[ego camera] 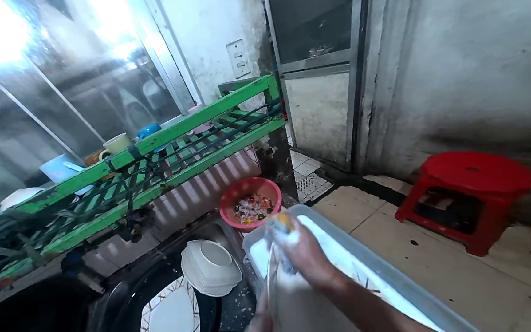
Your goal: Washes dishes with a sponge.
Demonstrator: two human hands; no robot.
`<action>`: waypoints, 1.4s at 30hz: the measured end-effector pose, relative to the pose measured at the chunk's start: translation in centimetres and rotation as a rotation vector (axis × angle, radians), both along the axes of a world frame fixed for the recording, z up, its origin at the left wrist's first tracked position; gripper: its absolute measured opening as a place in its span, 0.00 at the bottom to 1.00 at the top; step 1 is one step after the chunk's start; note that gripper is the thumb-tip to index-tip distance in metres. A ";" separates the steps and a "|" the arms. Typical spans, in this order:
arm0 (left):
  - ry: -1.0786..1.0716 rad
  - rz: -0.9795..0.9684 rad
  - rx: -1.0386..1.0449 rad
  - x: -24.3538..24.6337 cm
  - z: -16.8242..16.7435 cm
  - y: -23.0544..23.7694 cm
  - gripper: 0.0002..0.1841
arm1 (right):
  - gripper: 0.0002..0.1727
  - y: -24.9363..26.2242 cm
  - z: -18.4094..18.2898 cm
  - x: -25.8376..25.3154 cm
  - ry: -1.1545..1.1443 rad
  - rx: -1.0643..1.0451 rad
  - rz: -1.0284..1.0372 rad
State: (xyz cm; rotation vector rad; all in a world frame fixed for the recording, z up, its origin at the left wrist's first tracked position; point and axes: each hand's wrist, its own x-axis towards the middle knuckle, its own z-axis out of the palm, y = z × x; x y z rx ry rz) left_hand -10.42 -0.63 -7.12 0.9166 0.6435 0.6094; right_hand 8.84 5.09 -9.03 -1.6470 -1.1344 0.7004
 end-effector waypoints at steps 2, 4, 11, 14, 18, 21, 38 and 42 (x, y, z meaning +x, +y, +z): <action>0.009 0.012 -0.007 0.0 0.2 0.9 0.28 | 0.24 -1.6 -0.4 -3.9 -0.173 0.319 0.146; 0.039 0.138 0.051 0.4 -0.2 1.3 0.24 | 0.23 -1.3 -1.7 -5.6 -0.237 0.566 0.165; 0.183 0.347 0.106 1.3 0.1 0.4 0.36 | 0.35 -0.4 -4.1 -3.0 -0.194 0.244 0.054; 0.195 0.327 0.149 1.0 -0.8 1.1 0.30 | 0.34 -1.3 -4.9 -6.6 -0.201 0.556 0.170; 0.230 0.468 0.178 0.1 -0.4 0.6 0.32 | 0.32 0.4 -5.3 -0.7 -0.368 0.169 0.178; 0.109 0.707 0.076 -0.4 0.0 2.2 0.24 | 0.36 -1.5 -5.9 0.0 -0.569 0.067 0.287; -0.157 0.729 -0.010 0.6 0.5 4.7 0.25 | 0.27 -4.5 -5.0 -7.1 -0.578 0.457 0.312; -0.161 0.713 -0.014 -1.2 1.3 4.6 0.25 | 0.28 -2.4 -7.7 -0.9 -0.768 0.387 0.256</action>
